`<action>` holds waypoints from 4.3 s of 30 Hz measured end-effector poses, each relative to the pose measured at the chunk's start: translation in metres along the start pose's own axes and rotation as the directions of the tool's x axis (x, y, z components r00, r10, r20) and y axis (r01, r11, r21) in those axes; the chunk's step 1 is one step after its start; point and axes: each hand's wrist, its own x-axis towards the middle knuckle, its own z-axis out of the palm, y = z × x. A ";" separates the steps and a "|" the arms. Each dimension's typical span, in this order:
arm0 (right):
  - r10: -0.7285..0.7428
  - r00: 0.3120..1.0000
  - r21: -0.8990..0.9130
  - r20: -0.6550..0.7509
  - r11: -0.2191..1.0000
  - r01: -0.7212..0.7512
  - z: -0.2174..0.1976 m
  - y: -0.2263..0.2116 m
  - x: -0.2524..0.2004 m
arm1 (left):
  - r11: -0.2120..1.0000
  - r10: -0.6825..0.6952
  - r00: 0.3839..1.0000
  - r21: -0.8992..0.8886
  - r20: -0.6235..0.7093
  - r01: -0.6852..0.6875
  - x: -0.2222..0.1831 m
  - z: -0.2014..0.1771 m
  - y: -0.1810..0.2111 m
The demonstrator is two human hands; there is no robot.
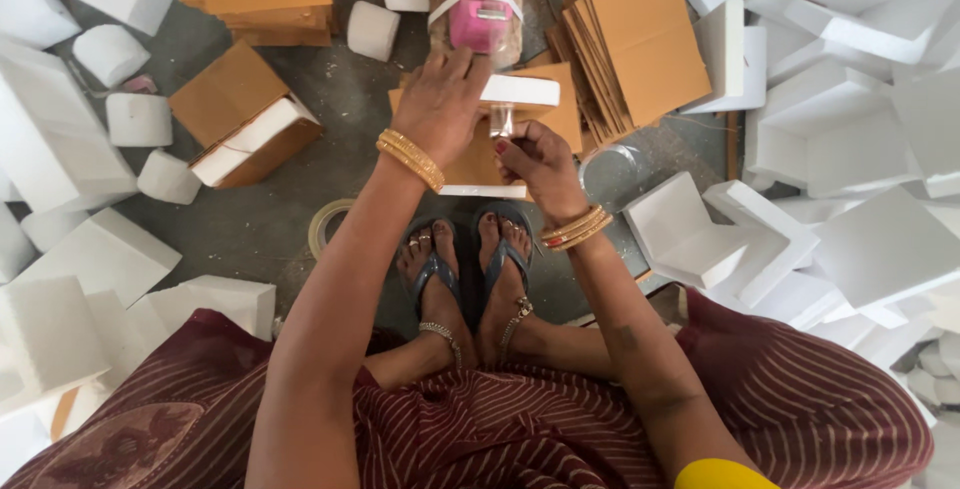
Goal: The person assembles small cardboard boxes and inserts white foam pieces into them by hand, using a pink tape dispenser to secure the foam and cardboard components.
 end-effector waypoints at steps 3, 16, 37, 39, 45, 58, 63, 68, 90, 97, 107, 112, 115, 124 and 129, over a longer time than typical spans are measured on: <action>-0.026 0.999 0.008 0.023 1.000 0.026 -0.002 -0.001 -0.002 | 0.999 -0.046 0.999 -0.004 0.024 0.046 -0.002 -0.001 0.005; -0.039 0.999 -0.083 -0.018 0.996 0.037 -0.004 -0.002 0.004 | 0.996 -0.075 0.995 0.043 0.058 0.072 0.000 0.004 0.004; -0.457 0.876 -0.847 -0.152 0.517 0.122 -0.029 0.037 0.048 | 0.977 -0.214 0.977 0.020 0.013 0.214 0.001 -0.007 0.028; -0.302 0.938 -0.817 -0.168 0.576 0.039 -0.043 0.042 0.052 | 0.971 -0.236 0.971 0.028 -0.027 0.237 0.000 -0.002 0.029; -0.344 0.939 -0.373 0.002 0.871 0.320 -0.090 -0.007 0.084 | 0.985 -0.152 0.984 0.072 -0.087 0.159 -0.007 0.009 0.019; 0.090 0.973 -0.207 0.212 0.977 -0.045 -0.032 -0.062 0.160 | 0.984 -0.160 0.985 0.064 -0.070 0.165 -0.001 0.017 0.009; 0.119 0.969 -0.228 0.218 0.971 -0.068 -0.031 -0.064 0.180 | 0.991 -0.128 0.989 0.030 -0.074 0.130 0.011 0.014 0.000; 0.045 0.973 -0.452 0.226 0.890 0.064 -0.033 -0.061 0.193 | 0.989 -0.149 0.989 -0.022 -0.008 0.149 0.021 0.007 0.001; -0.030 0.993 -0.682 0.117 0.724 0.102 -0.087 0.015 0.162 | 0.992 -0.071 0.971 0.084 -0.228 0.092 -0.045 0.024 0.016; 0.067 0.994 -0.187 -0.091 0.979 -0.083 -0.067 0.012 0.052 | 0.982 -0.188 0.962 -0.039 -0.197 0.183 -0.052 0.013 0.011; -0.249 0.953 -0.822 0.171 0.497 0.277 -0.016 -0.036 -0.011 | 0.881 -0.419 0.903 -0.201 0.089 0.429 -0.106 -0.041 0.005; -0.309 0.900 -0.927 0.307 0.118 0.357 0.012 -0.090 -0.016 | 0.824 -0.327 0.921 -0.414 0.211 0.387 -0.081 -0.066 0.014; -0.315 0.869 -0.910 0.381 0.037 0.412 0.019 -0.094 -0.013 | 0.869 -0.302 0.953 -0.403 0.030 0.288 -0.057 -0.045 0.025; -0.198 0.886 -0.623 0.420 0.647 0.439 -0.038 -0.088 0.056 | 0.914 -0.326 0.945 -0.244 0.028 0.323 -0.037 -0.010 0.021; -0.081 0.995 -0.530 0.065 0.842 0.103 -0.038 -0.084 0.151 | 0.907 -0.364 0.930 -0.210 0.048 0.366 -0.029 -0.010 0.026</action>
